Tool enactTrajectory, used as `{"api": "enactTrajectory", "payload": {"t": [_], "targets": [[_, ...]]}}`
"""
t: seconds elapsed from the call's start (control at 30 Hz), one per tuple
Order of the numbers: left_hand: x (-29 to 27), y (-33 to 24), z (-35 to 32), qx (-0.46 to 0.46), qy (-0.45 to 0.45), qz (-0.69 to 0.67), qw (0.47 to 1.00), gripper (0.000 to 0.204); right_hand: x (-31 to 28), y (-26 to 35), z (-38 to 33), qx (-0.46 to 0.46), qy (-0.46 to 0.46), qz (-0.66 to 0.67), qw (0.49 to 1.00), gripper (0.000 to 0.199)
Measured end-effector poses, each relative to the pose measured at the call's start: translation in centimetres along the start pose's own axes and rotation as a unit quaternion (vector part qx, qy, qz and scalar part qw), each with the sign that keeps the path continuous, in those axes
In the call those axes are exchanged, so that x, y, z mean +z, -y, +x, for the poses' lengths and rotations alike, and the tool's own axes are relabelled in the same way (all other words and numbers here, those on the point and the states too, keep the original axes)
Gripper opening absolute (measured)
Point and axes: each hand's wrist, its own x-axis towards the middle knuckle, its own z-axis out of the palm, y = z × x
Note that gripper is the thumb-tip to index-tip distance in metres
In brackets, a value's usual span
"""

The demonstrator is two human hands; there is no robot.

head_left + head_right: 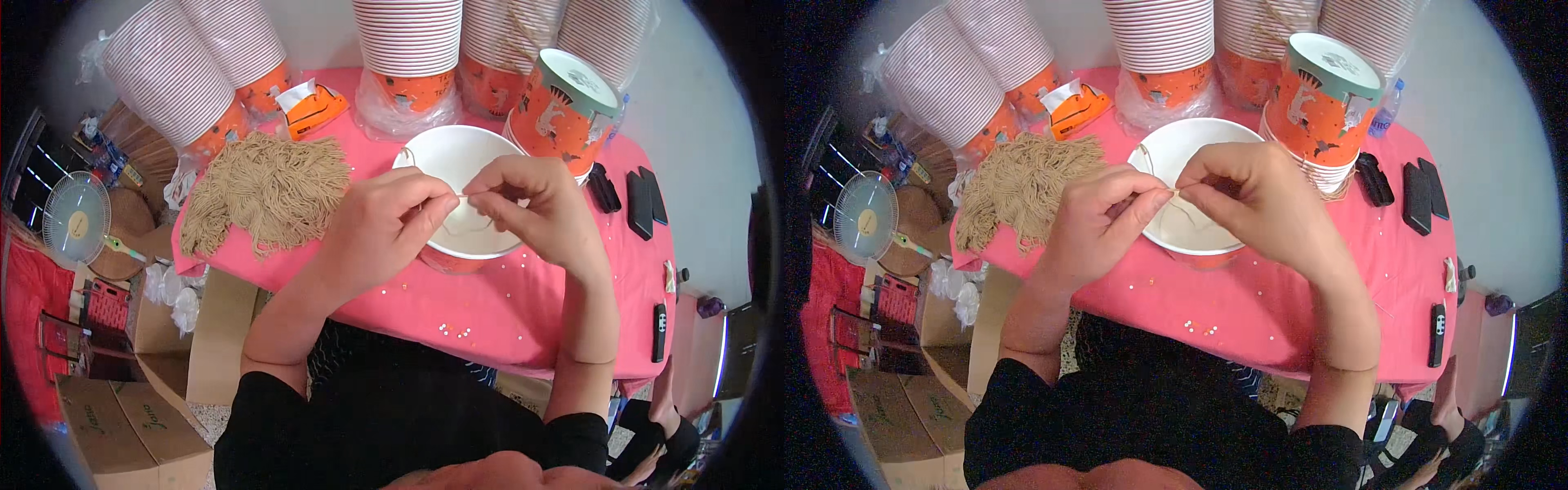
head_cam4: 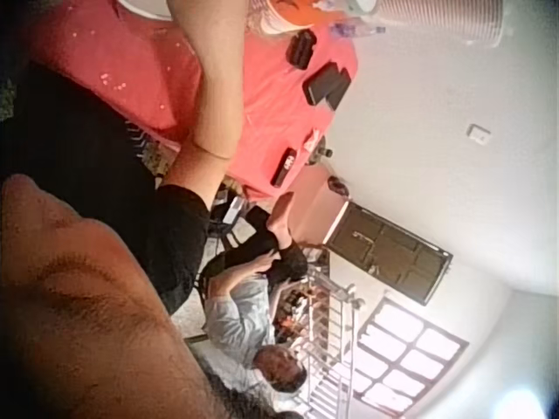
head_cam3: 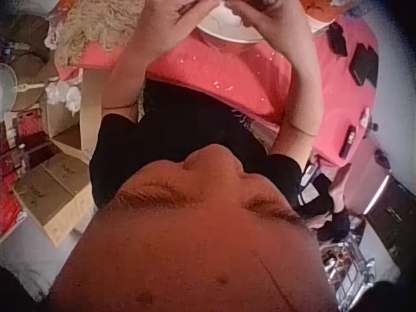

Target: Attaching strings to paper buckets for packaging.

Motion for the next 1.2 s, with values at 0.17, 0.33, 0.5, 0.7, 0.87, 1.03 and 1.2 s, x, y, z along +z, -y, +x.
{"api": "enactTrajectory", "payload": {"t": [0.17,0.33,0.5,0.7,0.87,1.03,1.2], "targets": [[1.3,-0.4,-0.3,0.136,-0.059,0.087,0.985,0.015,-2.9,-1.4,0.8,-0.081,-0.183,-0.060,0.978,0.005],[2.5,-2.5,-1.5,0.140,0.080,0.173,0.972,0.025,-3.7,-2.6,1.2,-0.043,-0.159,-0.078,0.983,0.006],[0.2,0.3,-0.8,0.075,0.025,0.191,0.978,0.012,-3.5,-2.3,1.2,-0.088,-0.053,-0.229,0.968,0.010],[-1.3,2.0,0.3,-0.049,0.021,0.062,0.997,0.008,-2.2,-2.8,1.8,-0.032,-0.024,-0.167,0.985,0.008],[-0.5,3.5,-0.4,-0.027,0.025,0.031,0.999,0.017,-1.8,-2.7,1.8,0.018,0.023,-0.041,0.999,0.007],[-0.2,4.4,-1.1,0.121,-0.019,0.179,0.976,0.023,-1.9,-2.3,1.0,-0.057,0.037,-0.147,0.987,0.003],[-0.5,4.3,-1.8,0.264,-0.068,0.261,0.926,0.023,-0.7,-1.8,0.7,-0.174,0.029,-0.323,0.930,0.010]]}}
